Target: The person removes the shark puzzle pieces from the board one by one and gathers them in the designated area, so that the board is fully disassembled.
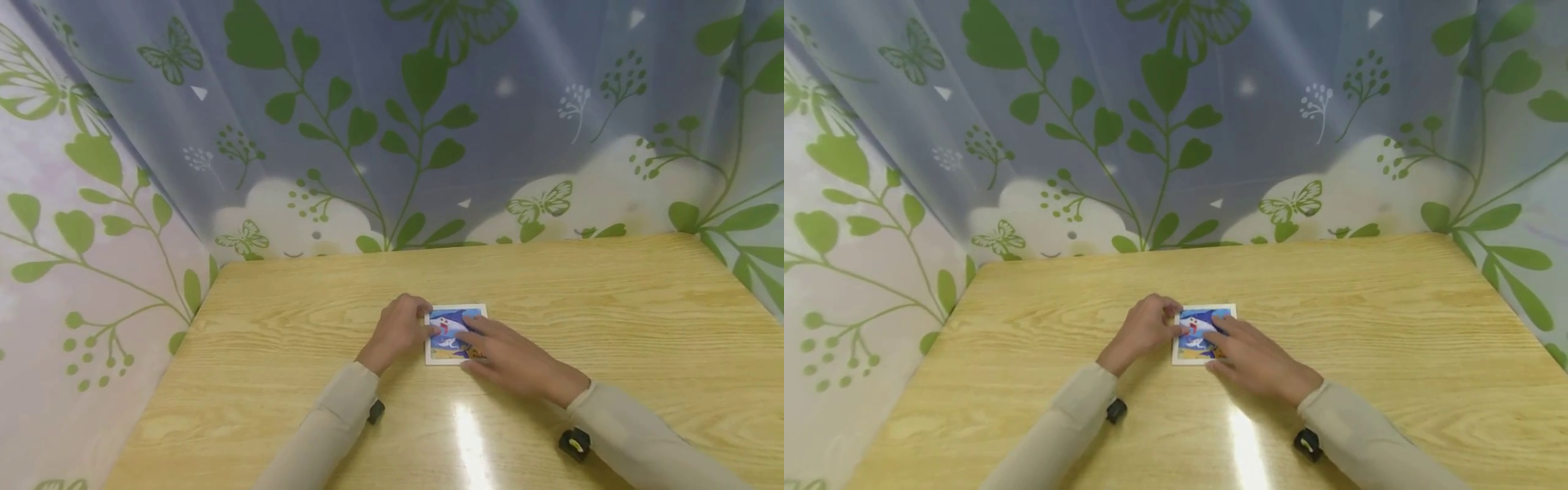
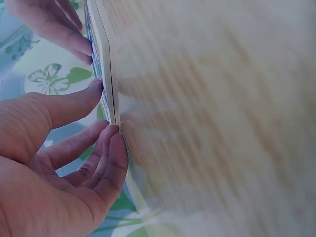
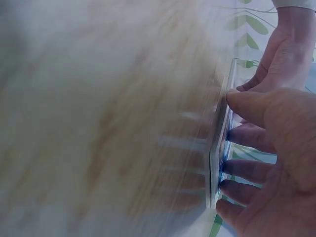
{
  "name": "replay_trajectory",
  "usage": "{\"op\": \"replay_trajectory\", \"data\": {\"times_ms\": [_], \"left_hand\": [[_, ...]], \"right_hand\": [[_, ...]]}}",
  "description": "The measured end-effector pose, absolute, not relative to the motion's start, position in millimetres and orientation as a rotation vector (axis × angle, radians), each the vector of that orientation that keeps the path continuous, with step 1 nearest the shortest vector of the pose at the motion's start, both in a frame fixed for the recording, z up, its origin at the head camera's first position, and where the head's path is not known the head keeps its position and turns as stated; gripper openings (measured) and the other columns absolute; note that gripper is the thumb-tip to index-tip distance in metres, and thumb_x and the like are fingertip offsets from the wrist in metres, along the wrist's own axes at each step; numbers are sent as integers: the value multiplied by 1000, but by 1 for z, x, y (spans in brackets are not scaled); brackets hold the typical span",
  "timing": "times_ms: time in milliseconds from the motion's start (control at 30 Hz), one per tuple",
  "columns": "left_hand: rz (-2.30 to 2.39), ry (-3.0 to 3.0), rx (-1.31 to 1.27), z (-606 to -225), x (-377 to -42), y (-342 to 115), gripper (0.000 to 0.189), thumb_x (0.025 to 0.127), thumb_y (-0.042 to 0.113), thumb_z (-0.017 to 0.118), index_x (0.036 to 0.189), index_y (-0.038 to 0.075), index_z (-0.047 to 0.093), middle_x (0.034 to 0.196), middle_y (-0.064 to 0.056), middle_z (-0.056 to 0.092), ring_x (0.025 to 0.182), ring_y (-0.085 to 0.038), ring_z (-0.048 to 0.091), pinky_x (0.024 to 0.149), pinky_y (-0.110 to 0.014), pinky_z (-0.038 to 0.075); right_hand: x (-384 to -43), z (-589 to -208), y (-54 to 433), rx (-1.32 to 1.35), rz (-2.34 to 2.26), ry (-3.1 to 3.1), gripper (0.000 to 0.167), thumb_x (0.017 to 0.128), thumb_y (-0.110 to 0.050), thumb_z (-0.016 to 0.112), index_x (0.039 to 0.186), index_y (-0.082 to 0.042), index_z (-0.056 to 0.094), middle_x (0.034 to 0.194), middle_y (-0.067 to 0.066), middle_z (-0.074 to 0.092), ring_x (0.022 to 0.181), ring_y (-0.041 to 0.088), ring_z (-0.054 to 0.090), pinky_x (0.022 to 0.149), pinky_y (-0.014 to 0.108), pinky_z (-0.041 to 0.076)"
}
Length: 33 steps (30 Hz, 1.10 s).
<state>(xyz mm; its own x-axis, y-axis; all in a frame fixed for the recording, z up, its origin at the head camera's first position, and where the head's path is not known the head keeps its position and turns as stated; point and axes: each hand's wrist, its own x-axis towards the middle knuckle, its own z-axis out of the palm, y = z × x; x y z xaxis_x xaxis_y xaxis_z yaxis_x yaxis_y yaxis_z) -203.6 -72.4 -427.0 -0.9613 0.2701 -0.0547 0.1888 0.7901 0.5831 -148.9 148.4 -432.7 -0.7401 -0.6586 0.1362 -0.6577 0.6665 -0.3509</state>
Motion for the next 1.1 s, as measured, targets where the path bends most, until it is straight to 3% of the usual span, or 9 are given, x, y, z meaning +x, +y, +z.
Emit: {"op": "replay_trajectory", "data": {"times_ms": [167, 333, 467, 633, 733, 867, 1100], "left_hand": [[931, 2827, 374, -428, -208, -70, 42, 83, 18, 85, 119, 0, 72, 114, -12, 71, 105, -26, 65, 92, -40, 53], [933, 2835, 397, -428, -210, -69, 43, 81, 16, 86, 117, -2, 72, 97, -8, 67, 89, -20, 60, 82, -36, 53], [940, 2823, 365, -426, -210, -69, 40, 81, 14, 86, 114, -3, 72, 91, -6, 63, 85, -18, 56, 79, -34, 52], [952, 2810, 339, -425, -209, -69, 24, 82, 14, 86, 91, 1, 68, 84, -4, 57, 80, -18, 52, 72, -32, 46], [954, 2810, 344, -425, -209, -69, 23, 82, 13, 86, 92, 1, 69, 83, -4, 58, 81, -18, 53, 72, -32, 46], [958, 2808, 341, -425, -208, -69, 38, 82, 13, 86, 113, -2, 72, 94, -6, 65, 88, -19, 58, 82, -37, 52], [961, 2817, 333, -425, -209, -69, 39, 81, 12, 86, 115, -2, 71, 101, -7, 68, 93, -21, 63, 85, -37, 54]], "right_hand": [[-153, -434, 146, -1155, -588, 2865, 49, 99, -24, 68, 138, 4, 57, 147, 33, 45, 135, 49, 44, 108, 58, 40], [-155, -435, 146, -1158, -586, 2867, 50, 98, -24, 69, 138, 4, 57, 146, 33, 45, 134, 48, 46, 106, 57, 42], [-157, -437, 145, -1168, -596, 2856, 50, 98, -24, 69, 138, 4, 57, 146, 33, 46, 133, 48, 48, 105, 57, 43], [-159, -437, 144, -1155, -594, 2852, 50, 97, -24, 70, 137, 3, 59, 145, 33, 48, 131, 48, 49, 105, 58, 43], [-159, -436, 143, -1147, -590, 2853, 50, 96, -24, 71, 136, 4, 59, 144, 33, 48, 131, 49, 49, 105, 58, 43], [-158, -436, 143, -1137, -598, 2850, 49, 96, -23, 71, 135, 4, 59, 144, 34, 48, 130, 50, 49, 104, 58, 43], [-158, -436, 142, -1130, -586, 2856, 49, 97, -24, 71, 136, 4, 59, 143, 34, 48, 130, 50, 50, 104, 58, 44]]}}
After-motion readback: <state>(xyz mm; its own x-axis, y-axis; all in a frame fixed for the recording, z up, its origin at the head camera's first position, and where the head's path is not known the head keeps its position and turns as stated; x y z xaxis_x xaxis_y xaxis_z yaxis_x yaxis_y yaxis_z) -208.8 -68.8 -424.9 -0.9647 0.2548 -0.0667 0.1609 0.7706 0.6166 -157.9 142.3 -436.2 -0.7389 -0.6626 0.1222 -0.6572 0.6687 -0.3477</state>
